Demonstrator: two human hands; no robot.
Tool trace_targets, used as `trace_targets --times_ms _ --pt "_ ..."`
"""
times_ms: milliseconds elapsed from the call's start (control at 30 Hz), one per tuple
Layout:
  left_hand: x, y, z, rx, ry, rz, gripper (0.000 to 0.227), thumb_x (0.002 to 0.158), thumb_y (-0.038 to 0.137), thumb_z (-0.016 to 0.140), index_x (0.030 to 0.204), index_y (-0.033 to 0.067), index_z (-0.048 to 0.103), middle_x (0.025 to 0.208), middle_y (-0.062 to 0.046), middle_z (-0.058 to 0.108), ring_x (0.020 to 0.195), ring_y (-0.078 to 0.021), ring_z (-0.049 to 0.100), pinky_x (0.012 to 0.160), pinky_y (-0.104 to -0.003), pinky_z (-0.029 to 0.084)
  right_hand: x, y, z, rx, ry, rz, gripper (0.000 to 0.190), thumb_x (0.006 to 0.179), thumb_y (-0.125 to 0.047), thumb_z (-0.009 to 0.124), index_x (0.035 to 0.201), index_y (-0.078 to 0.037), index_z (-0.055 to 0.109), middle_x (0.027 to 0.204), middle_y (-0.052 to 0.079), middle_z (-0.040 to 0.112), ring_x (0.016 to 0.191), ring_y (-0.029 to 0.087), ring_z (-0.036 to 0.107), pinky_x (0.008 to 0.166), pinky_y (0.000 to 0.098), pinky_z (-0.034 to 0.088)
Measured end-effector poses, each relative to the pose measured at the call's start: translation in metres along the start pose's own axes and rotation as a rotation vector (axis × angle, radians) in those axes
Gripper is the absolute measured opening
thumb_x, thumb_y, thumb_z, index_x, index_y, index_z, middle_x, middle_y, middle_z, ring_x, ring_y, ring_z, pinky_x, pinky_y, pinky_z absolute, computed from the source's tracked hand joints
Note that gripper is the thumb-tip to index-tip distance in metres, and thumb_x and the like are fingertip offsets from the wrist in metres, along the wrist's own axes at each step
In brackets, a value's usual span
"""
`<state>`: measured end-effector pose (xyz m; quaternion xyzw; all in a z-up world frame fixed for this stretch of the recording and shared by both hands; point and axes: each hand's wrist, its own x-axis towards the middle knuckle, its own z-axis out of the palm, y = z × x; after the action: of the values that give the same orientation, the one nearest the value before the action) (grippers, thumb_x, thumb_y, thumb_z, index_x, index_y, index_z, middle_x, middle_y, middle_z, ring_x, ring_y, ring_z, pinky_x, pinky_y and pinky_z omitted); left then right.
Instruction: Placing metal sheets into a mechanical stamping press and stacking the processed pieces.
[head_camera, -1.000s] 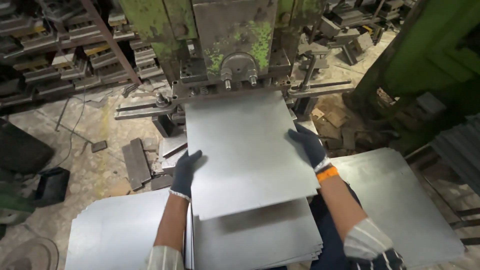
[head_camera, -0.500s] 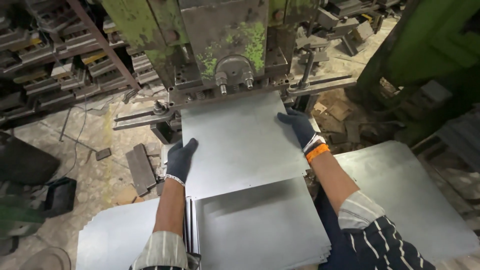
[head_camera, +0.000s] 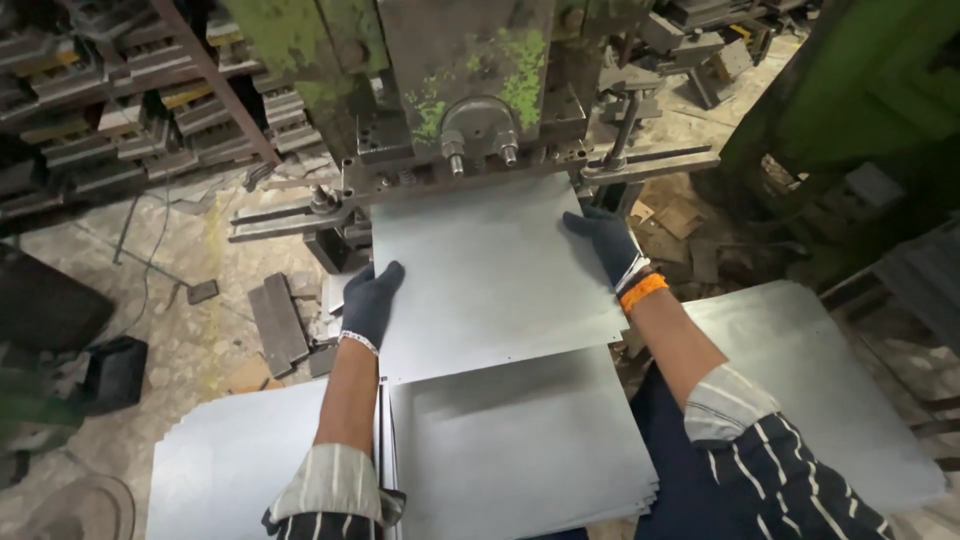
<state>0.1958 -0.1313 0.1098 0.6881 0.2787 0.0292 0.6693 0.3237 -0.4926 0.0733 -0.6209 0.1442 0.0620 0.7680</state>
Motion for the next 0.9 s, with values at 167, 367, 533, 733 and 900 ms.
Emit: trace_targets --times_ms 167,367,533,733,900 --pt "0.026 -0.019 -0.001 -0.052 0.006 0.013 0.066 0.082 0.034 0.086 0.136 0.004 0.063 0.127 -0.021 0.068 0.121 -0.0317 0.064 0.107 -0.045 0.049 0.006 -0.001 0.0 -0.072 -0.016 -0.006 0.043 0.068 -0.019 0.095 0.107 -0.015 0.078 0.092 0.009 0.077 0.081 0.021 0.077 0.076 0.0316 0.062" --pt "0.021 -0.018 0.001 -0.054 0.007 0.021 0.064 0.081 0.035 0.087 0.134 0.0053 0.065 0.123 -0.019 0.07 0.117 -0.0296 0.067 0.103 -0.043 0.051 -0.003 -0.006 0.004 -0.086 -0.027 0.006 0.042 0.071 -0.02 0.093 0.109 -0.016 0.078 0.093 0.008 0.077 0.082 0.02 0.077 0.077 0.0308 0.062" --pt "0.025 -0.022 0.0 -0.074 0.021 0.012 0.063 0.08 0.034 0.089 0.132 0.0061 0.067 0.119 -0.017 0.071 0.113 -0.0282 0.068 0.101 -0.041 0.051 0.01 0.002 0.0 -0.09 -0.042 0.008 0.043 0.07 -0.02 0.094 0.109 -0.015 0.078 0.092 0.01 0.077 0.081 0.023 0.077 0.076 0.0332 0.063" --pt "0.022 -0.018 -0.001 -0.011 0.033 0.011 0.061 0.077 0.039 0.09 0.128 0.0115 0.07 0.118 -0.015 0.072 0.113 -0.0281 0.069 0.101 -0.041 0.052 0.023 0.013 -0.007 -0.086 -0.056 -0.002 0.045 0.072 -0.02 0.092 0.114 -0.015 0.076 0.097 0.01 0.077 0.086 0.022 0.077 0.08 0.0349 0.061" --pt "-0.014 0.014 0.003 0.155 0.027 -0.044 0.073 0.078 0.05 0.086 0.137 0.0125 0.065 0.134 -0.014 0.067 0.13 -0.0308 0.059 0.113 -0.044 0.044 0.024 0.013 -0.011 -0.055 -0.087 0.001 0.048 0.074 -0.019 0.092 0.118 -0.017 0.075 0.103 0.008 0.076 0.09 0.022 0.076 0.084 0.0346 0.061"
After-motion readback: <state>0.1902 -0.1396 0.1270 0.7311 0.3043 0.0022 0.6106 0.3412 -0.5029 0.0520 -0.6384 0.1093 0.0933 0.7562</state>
